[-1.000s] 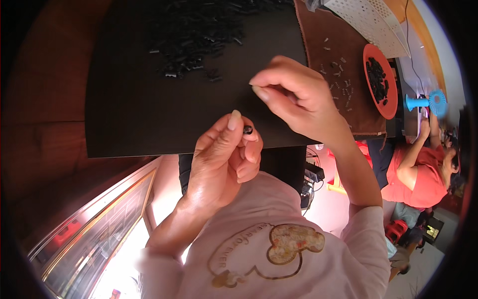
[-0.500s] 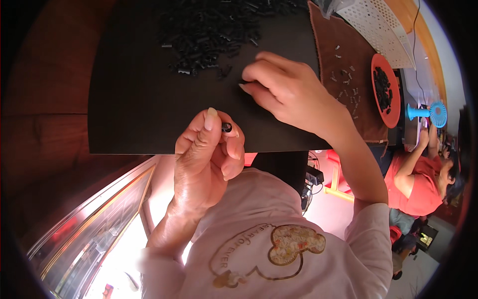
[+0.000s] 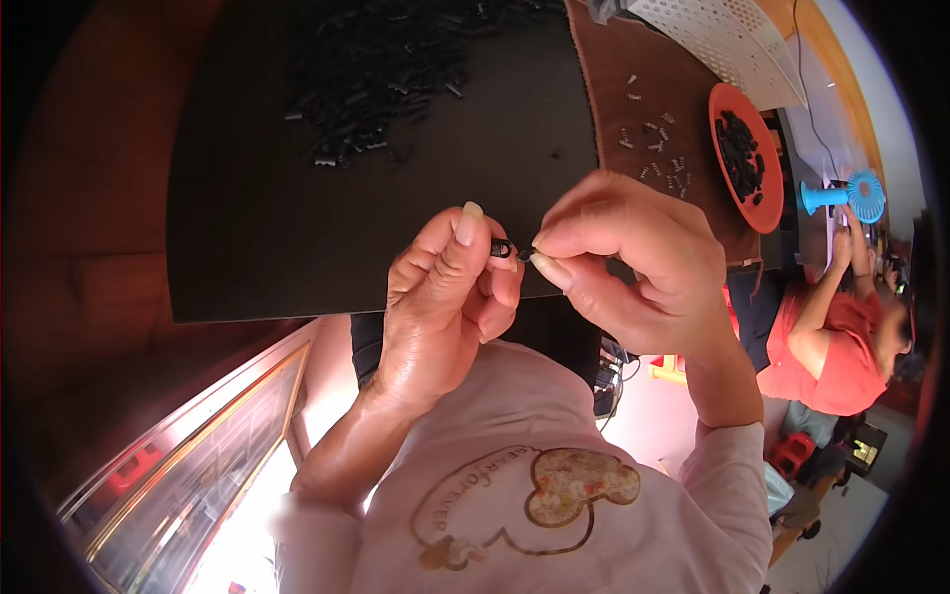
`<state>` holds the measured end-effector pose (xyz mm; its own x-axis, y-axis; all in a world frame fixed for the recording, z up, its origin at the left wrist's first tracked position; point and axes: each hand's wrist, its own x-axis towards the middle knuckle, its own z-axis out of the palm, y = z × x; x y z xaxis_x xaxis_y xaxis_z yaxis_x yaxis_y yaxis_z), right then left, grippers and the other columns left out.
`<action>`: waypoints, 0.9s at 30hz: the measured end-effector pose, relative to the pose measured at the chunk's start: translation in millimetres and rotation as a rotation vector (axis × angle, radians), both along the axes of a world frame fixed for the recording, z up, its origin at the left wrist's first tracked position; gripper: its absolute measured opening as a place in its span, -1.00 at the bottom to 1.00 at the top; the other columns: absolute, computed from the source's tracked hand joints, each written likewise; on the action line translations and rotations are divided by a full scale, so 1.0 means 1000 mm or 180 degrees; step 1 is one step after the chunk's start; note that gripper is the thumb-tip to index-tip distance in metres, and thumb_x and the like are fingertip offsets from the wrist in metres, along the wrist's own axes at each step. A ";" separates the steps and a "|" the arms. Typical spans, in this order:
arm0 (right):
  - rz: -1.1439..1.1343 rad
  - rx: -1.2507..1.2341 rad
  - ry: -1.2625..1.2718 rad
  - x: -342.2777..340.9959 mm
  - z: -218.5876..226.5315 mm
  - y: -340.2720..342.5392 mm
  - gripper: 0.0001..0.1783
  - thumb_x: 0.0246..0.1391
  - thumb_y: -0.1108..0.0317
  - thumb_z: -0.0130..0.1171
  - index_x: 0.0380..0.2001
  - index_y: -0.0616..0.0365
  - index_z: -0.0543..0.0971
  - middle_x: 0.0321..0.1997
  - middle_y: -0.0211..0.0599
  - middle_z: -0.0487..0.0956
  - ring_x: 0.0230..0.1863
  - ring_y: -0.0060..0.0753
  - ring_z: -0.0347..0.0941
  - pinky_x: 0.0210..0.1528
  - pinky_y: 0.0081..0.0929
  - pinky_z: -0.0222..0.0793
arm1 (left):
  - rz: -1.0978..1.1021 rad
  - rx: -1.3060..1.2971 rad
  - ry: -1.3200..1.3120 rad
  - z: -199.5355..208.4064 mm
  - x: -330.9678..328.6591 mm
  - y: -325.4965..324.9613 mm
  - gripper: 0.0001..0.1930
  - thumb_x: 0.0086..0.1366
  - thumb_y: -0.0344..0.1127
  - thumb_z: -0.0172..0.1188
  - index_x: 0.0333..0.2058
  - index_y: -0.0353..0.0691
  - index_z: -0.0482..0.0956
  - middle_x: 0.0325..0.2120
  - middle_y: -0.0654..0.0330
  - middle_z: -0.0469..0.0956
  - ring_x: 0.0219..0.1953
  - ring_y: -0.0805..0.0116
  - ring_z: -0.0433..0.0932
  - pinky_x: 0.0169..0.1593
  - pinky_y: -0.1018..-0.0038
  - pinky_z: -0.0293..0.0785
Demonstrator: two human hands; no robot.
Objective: The person assembles small black plastic components by inserting small silver pins into them one at a time.
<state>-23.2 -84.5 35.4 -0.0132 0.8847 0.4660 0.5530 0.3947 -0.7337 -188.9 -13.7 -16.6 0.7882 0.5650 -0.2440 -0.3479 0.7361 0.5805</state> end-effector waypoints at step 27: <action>-0.0121 -0.0126 -0.0990 0.004 -0.005 -0.018 -0.78 -0.19 0.72 0.26 -0.40 0.30 0.52 -0.40 -0.17 0.53 -0.56 -0.35 0.46 -0.55 -0.53 0.39 | -0.0367 0.0880 0.0678 0.000 0.014 0.009 -0.61 0.43 -0.02 0.05 -0.45 -0.21 0.48 -0.64 0.40 0.35 -0.61 0.69 0.22 -0.56 0.71 0.09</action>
<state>-19.6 -102.9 30.3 -0.1163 0.9046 0.4100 0.7671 0.3440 -0.5415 -175.4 -5.0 -16.2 0.7985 0.5429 -0.2599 -0.1217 0.5685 0.8136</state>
